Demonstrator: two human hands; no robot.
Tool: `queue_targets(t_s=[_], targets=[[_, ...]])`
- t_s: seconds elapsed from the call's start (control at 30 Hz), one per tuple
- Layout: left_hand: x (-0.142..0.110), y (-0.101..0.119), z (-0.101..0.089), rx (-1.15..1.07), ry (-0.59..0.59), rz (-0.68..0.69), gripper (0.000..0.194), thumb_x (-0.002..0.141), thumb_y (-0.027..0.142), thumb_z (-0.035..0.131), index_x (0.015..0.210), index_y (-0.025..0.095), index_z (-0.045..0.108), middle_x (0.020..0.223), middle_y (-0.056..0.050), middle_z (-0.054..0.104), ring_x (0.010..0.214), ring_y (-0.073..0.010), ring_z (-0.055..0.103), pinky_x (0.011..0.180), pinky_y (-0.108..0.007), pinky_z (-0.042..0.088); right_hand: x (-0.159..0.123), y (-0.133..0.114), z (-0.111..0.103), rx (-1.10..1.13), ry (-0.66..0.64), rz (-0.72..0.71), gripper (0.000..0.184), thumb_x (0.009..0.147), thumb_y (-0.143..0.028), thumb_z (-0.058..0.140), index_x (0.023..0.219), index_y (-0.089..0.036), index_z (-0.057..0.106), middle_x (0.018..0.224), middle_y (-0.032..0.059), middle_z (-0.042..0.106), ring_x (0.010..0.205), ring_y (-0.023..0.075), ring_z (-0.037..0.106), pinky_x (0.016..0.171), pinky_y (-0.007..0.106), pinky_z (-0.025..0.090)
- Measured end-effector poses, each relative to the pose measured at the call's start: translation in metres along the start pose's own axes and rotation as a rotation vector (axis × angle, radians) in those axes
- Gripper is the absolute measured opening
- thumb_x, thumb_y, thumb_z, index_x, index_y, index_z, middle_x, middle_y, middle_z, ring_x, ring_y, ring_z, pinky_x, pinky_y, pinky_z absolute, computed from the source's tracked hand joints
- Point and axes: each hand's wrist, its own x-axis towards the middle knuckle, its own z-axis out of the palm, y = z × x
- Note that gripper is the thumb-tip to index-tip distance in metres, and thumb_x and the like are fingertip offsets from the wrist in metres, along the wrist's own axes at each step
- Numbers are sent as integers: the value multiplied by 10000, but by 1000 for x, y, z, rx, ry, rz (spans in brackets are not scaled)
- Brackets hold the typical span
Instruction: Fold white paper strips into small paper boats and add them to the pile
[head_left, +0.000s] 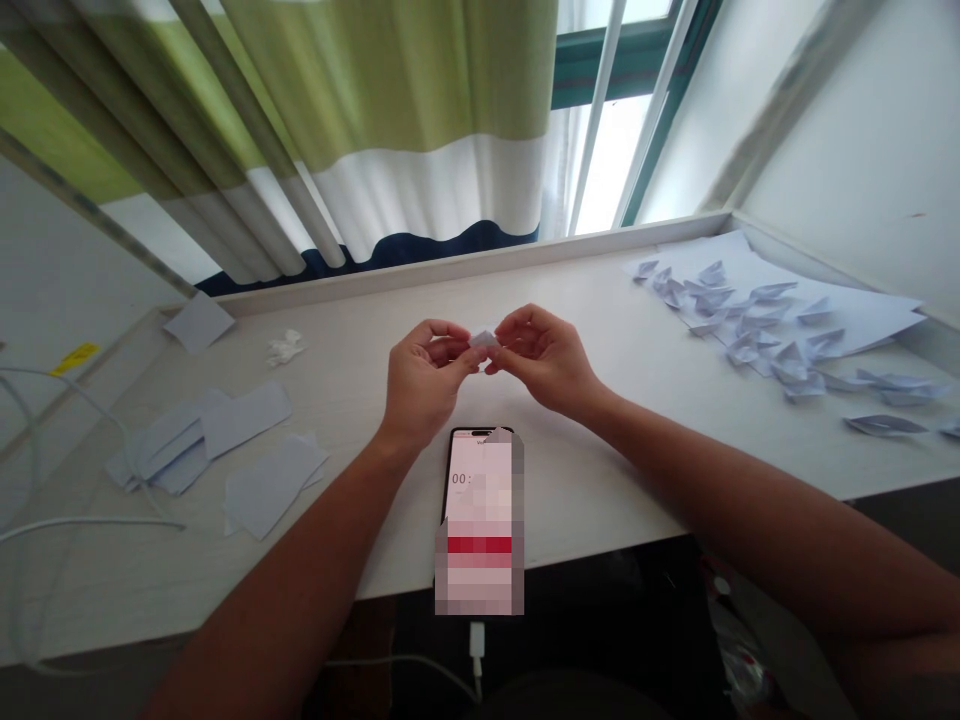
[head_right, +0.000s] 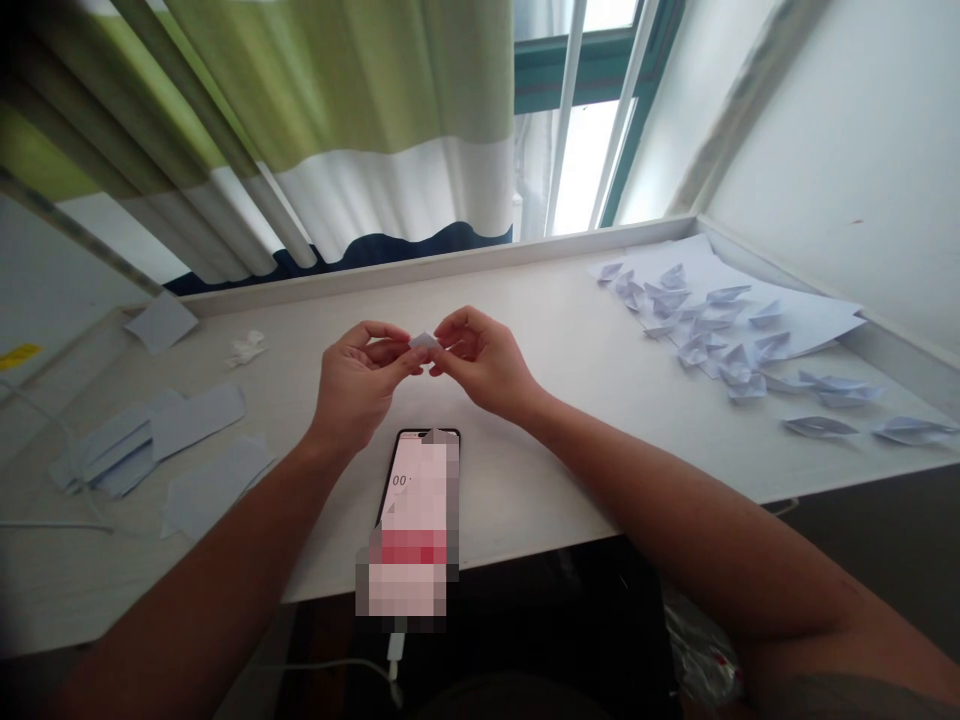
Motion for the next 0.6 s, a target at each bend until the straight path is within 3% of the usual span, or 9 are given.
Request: queue_targets(t_s=[0.17, 0.4, 0.6], targets=[[2, -6, -1, 35, -31, -6, 446, 720, 448, 1001, 1018, 178, 809, 888, -68, 837, 827, -210, 799, 787, -352, 663, 2, 1, -5, 7, -71, 41, 446, 810, -590, 918, 943, -191, 769, 893, 55, 830, 806, 208, 800, 828, 424, 700], [3, -5, -5, 164, -101, 47, 228, 829, 389, 920, 941, 199, 863, 920, -71, 845, 817, -188, 773, 712, -299, 631, 1, -4, -11, -291, -45, -60, 192, 907, -382, 831, 864, -198, 793, 894, 46, 787, 849, 197, 746, 714, 343, 627], [4, -8, 0, 90, -23, 89, 243, 820, 403, 922, 907, 192, 839, 876, -49, 831, 801, -183, 772, 769, -331, 665, 3, -6, -10, -109, -47, -2, 319, 863, -494, 885, 872, -203, 755, 876, 35, 766, 803, 180, 731, 774, 382, 669]])
